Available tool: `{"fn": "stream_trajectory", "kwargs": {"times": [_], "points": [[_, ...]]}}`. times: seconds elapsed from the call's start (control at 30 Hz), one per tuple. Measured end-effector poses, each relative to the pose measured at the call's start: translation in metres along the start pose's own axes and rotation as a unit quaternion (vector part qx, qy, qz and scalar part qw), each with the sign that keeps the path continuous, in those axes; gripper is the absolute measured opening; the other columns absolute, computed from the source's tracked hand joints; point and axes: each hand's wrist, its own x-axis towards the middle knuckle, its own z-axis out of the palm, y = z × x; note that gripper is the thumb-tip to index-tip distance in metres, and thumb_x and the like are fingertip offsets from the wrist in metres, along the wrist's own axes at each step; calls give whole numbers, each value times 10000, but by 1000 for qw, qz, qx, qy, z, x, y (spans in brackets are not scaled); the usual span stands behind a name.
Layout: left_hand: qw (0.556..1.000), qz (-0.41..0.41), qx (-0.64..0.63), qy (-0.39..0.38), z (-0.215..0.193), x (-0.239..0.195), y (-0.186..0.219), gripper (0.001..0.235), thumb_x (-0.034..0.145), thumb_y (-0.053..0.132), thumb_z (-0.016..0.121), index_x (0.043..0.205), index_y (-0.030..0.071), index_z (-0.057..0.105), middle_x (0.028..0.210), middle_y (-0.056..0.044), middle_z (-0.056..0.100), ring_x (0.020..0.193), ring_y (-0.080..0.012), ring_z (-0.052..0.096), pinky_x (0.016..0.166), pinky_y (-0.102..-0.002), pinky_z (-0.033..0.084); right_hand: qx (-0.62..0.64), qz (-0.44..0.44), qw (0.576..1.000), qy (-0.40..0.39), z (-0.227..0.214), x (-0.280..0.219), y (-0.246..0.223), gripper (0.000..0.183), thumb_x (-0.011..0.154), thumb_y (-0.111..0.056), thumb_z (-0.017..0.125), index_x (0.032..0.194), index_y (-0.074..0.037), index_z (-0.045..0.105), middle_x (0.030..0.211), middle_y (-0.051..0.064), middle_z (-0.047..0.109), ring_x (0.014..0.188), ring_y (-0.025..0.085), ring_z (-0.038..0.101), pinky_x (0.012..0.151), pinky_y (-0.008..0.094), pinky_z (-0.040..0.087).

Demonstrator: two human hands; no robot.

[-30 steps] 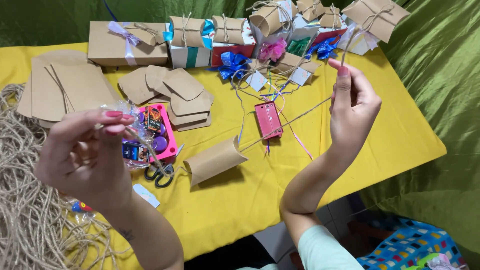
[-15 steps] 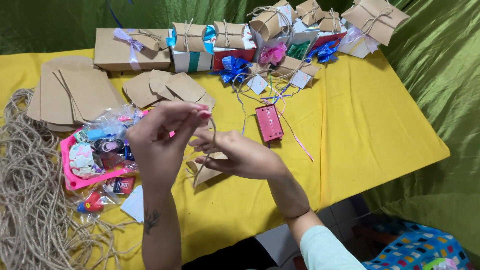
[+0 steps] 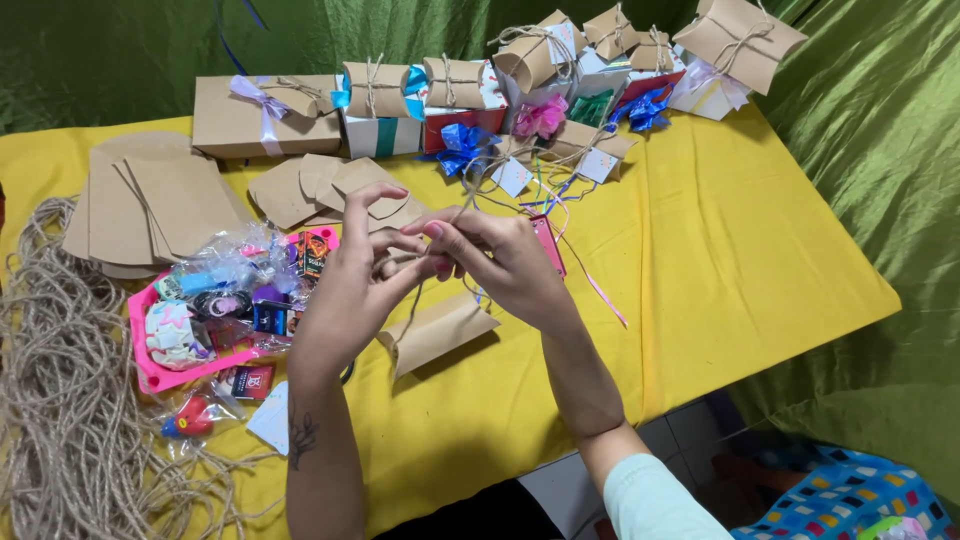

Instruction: Folding cardboard pillow boxes, placing jewelry inside, and securing them with twine.

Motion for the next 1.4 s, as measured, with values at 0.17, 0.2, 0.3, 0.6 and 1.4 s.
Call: {"fn": "stream_trajectory", "kwargs": {"times": [0.17, 0.2, 0.3, 0.6, 1.4], "points": [[997, 73, 18, 24, 8, 10, -19, 340, 988, 246, 672, 1206, 83, 467, 954, -168, 752, 796, -198, 632, 841, -425, 586, -38, 27, 996, 75, 0, 4, 2, 235, 999, -272, 695, 1069, -87, 568, 654, 60, 739, 486, 98, 665, 572, 189, 541], [996, 74, 38, 30, 9, 12, -23, 243, 973, 202, 677, 1153, 121, 535, 919, -99, 769, 705, -163, 514, 718, -349, 486, -30, 78, 996, 39, -2, 4, 4, 267, 1015, -314, 653, 1028, -94, 502, 608, 45, 727, 421, 96, 626, 502, 195, 502], [993, 66, 66, 72, 6, 16, -31, 106, 965, 196, 697, 1042, 177, 627, 858, 5, 784, 615, -107, 371, 593, -250, 359, 5, 121, 993, -16, -7, 6, 9, 314, 1032, -354, 612, 887, -99, 498, 533, 35, 695, 347, 92, 567, 414, 191, 445], [994, -10, 80, 78, -9, 0, -8, 124, 901, 300, 784, 983, 240, 712, 755, 46, 788, 618, -92, 435, 627, -209, 412, -205, 27, 974, -88, -12, 8, 35, 307, 924, -35, 603, 1186, -186, 656, 690, 76, 606, 557, 256, 610, 561, 329, 495], [901, -232, 298, 213, -10, -106, -87, 178, 956, 357, 710, 977, 198, 788, 1015, -10, 771, 934, -194, 700, 723, -384, 504, -282, 349, 872, -198, -124, 3, 167, 402, 812, -391, 821, 585, -106, 649, 512, 8, 399, 518, 130, 307, 515, 363, 204]]}}
